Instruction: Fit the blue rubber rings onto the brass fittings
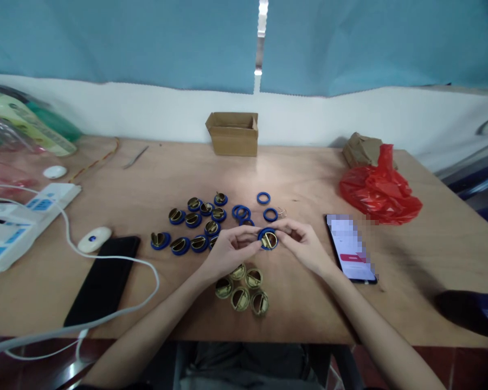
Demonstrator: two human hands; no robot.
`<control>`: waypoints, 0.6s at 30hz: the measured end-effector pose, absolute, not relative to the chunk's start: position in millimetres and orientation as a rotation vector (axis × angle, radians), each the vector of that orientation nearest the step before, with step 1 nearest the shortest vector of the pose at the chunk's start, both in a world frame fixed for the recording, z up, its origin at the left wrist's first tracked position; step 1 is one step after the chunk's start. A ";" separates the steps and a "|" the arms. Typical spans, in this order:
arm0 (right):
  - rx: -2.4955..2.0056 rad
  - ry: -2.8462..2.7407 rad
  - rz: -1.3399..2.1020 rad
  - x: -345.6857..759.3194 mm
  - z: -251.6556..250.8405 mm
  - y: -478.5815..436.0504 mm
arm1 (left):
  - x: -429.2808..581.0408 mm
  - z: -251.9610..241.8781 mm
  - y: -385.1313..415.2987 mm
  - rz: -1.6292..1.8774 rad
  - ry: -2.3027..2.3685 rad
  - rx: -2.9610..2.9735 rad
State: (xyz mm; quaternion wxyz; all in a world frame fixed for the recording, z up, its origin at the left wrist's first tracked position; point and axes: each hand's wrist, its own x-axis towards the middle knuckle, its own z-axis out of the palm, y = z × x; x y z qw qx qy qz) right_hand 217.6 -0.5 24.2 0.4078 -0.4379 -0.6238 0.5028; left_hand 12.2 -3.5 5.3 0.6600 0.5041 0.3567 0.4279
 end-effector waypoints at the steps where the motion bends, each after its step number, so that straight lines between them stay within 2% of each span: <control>1: -1.096 -1.571 1.268 217.4 24.0 -0.5 | 12.2 5.7 -3.7 0.968 0.792 1.143; 18: -1.107 -1.711 1.246 217.5 20.2 0.4 | 7.3 3.4 -3.3 0.938 0.808 1.134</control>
